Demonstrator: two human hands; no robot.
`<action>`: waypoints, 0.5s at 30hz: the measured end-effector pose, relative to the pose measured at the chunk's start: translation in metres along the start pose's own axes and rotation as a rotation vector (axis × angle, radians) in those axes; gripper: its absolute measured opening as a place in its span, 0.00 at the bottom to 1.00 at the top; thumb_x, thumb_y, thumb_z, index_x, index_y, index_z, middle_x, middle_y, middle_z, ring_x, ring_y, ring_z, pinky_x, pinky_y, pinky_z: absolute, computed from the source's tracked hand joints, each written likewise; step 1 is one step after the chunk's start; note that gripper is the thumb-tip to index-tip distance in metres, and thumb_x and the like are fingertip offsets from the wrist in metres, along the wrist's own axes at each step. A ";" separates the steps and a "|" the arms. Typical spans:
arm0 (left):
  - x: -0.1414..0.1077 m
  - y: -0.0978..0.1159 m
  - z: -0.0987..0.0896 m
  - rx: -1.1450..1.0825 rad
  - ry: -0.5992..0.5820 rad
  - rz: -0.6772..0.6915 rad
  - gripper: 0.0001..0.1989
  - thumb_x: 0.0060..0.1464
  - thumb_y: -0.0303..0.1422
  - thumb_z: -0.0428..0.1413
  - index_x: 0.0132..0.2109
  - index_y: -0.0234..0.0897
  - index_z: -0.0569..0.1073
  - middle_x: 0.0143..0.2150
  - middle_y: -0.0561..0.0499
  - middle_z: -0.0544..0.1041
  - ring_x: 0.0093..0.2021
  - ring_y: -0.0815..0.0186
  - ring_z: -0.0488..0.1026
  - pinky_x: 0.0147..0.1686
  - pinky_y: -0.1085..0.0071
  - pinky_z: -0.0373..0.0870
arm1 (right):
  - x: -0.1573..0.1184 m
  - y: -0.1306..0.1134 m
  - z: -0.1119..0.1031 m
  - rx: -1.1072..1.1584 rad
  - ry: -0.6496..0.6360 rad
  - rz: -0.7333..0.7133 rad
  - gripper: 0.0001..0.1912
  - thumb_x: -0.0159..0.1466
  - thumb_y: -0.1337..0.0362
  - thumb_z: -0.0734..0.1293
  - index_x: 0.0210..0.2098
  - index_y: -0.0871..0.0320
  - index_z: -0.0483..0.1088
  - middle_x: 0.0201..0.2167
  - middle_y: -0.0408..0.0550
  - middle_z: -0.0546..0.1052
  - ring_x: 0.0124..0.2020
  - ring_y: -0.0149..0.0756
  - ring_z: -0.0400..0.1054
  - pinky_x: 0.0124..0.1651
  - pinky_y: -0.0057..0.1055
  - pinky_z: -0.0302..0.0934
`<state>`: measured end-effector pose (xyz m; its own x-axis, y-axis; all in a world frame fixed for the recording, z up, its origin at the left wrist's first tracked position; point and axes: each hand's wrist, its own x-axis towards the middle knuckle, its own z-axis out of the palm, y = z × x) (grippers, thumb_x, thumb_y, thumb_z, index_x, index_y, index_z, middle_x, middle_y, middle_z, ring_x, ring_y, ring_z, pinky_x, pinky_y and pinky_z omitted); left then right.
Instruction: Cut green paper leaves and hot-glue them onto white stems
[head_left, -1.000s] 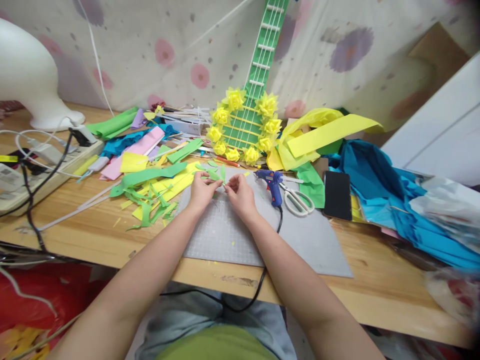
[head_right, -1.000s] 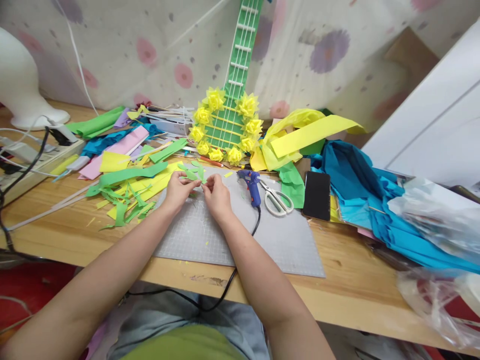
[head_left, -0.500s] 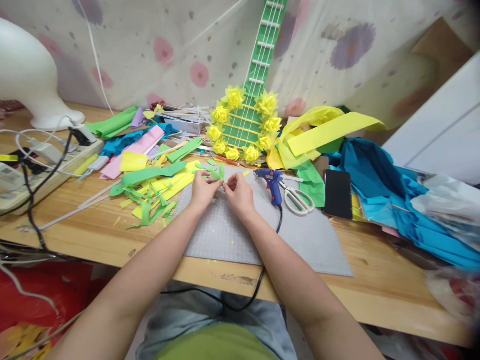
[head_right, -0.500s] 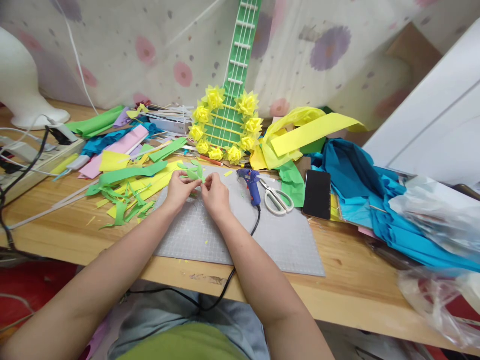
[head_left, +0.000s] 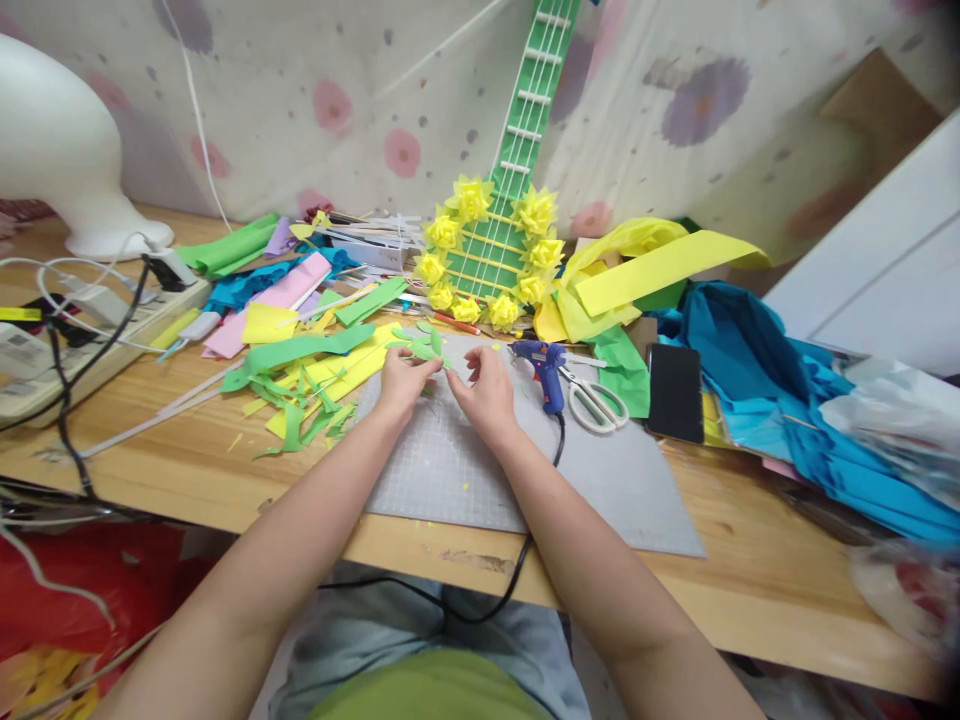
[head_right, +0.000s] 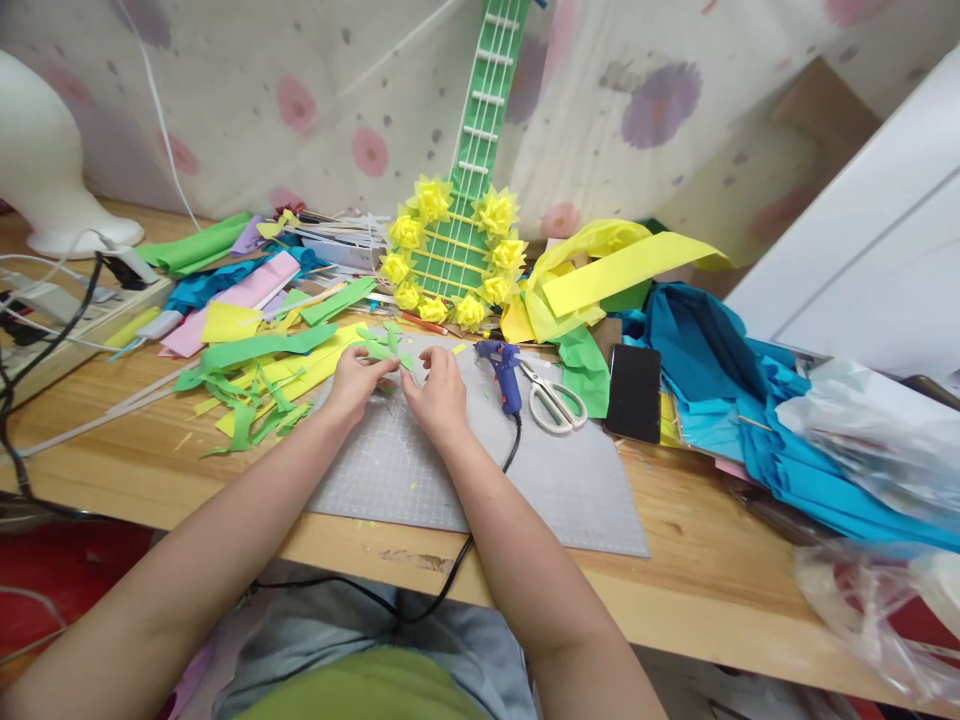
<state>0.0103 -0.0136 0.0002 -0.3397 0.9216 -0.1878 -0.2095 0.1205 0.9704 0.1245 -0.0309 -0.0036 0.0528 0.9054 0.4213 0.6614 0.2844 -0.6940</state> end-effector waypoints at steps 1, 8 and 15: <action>0.000 0.001 0.000 -0.003 -0.001 0.000 0.24 0.33 0.26 0.61 0.35 0.39 0.55 0.25 0.56 0.71 0.26 0.68 0.73 0.23 0.74 0.66 | 0.000 0.002 0.000 0.013 0.017 0.013 0.14 0.52 0.59 0.64 0.35 0.57 0.60 0.35 0.48 0.69 0.30 0.32 0.62 0.35 0.32 0.59; 0.004 0.002 -0.006 -0.024 0.019 0.009 0.22 0.36 0.25 0.60 0.35 0.39 0.55 0.26 0.55 0.72 0.29 0.66 0.74 0.25 0.73 0.67 | 0.013 0.012 -0.043 0.129 -0.259 0.206 0.13 0.51 0.57 0.65 0.32 0.57 0.63 0.27 0.44 0.71 0.26 0.30 0.64 0.32 0.31 0.60; 0.007 0.004 -0.007 -0.039 0.050 -0.020 0.21 0.38 0.25 0.60 0.35 0.39 0.55 0.26 0.55 0.72 0.30 0.66 0.74 0.25 0.73 0.66 | 0.022 0.036 -0.143 -0.078 -0.900 0.442 0.20 0.48 0.46 0.67 0.21 0.58 0.67 0.22 0.49 0.74 0.22 0.32 0.65 0.24 0.28 0.58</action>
<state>0.0004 -0.0091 0.0016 -0.3799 0.8997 -0.2151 -0.2523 0.1229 0.9598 0.2561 -0.0455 0.0644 -0.2584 0.8354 -0.4850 0.7680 -0.1269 -0.6278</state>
